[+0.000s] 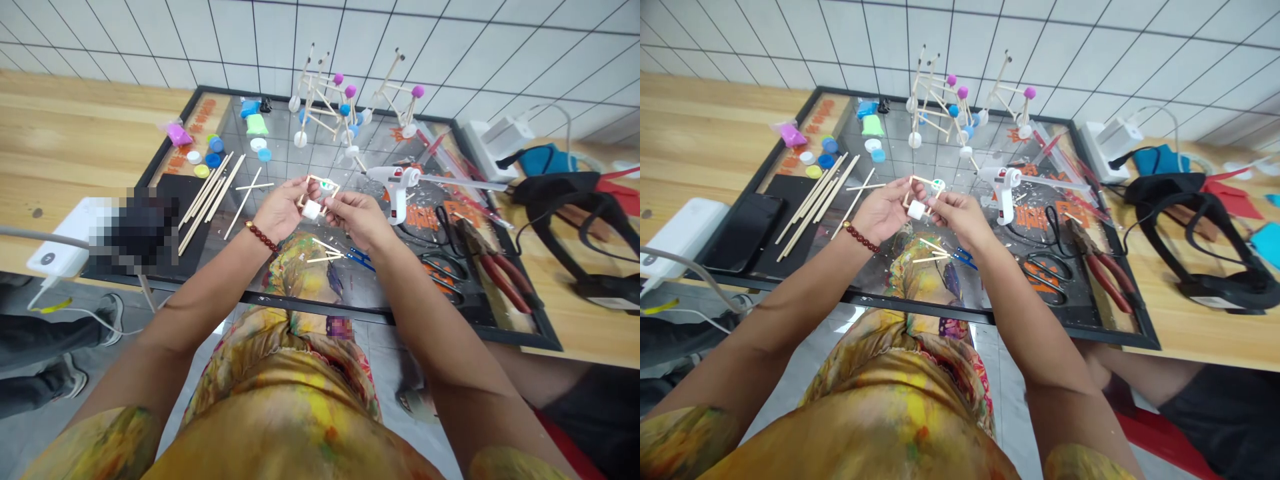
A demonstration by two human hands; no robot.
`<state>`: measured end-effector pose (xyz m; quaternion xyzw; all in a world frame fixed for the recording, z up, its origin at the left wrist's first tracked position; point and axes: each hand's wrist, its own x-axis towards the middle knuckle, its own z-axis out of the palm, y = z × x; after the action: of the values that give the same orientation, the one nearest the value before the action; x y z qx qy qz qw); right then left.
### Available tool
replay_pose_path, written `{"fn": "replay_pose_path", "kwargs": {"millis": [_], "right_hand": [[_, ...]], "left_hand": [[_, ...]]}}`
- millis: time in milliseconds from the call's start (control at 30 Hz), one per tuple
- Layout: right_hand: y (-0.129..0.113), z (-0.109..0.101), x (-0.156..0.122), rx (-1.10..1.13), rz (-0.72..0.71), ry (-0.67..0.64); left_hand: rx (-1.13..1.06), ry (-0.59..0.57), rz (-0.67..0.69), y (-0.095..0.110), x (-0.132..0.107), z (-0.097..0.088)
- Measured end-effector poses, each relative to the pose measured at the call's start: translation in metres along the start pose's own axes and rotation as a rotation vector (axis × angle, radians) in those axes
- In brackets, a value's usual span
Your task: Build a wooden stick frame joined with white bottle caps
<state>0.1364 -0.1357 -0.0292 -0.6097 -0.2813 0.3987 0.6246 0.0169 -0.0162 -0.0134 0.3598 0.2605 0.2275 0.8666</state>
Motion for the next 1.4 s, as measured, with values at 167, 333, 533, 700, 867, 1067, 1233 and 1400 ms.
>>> {"fn": "replay_pose_path", "kwargs": {"millis": [167, 333, 533, 700, 867, 1067, 1233, 1400], "right_hand": [[0.000, -0.005, 0.001, -0.034, -0.030, 0.003], [-0.001, -0.004, 0.000, -0.083, -0.046, 0.018], [-0.001, -0.005, 0.002, -0.075, -0.095, 0.120], [0.001, -0.005, 0.004, -0.083, -0.134, 0.183], [0.004, -0.001, 0.005, -0.167, -0.214, 0.243], [0.009, -0.001, 0.006, -0.265, -0.268, 0.264], [0.010, -0.001, 0.008, -0.234, -0.264, 0.278], [0.008, -0.001, 0.008, -0.205, -0.220, 0.277]], "left_hand": [[0.170, 0.032, 0.020, 0.001, -0.001, -0.002], [0.271, 0.061, 0.043, 0.002, -0.005, 0.001], [0.269, 0.083, 0.026, 0.000, -0.007, 0.006], [0.272, 0.121, 0.031, -0.005, -0.007, 0.007], [0.333, 0.165, 0.071, -0.009, -0.007, 0.010], [0.377, 0.200, 0.085, -0.008, -0.007, 0.011], [0.333, 0.126, 0.046, -0.005, -0.008, 0.009], [0.317, 0.107, 0.030, -0.005, -0.006, 0.006]]}}
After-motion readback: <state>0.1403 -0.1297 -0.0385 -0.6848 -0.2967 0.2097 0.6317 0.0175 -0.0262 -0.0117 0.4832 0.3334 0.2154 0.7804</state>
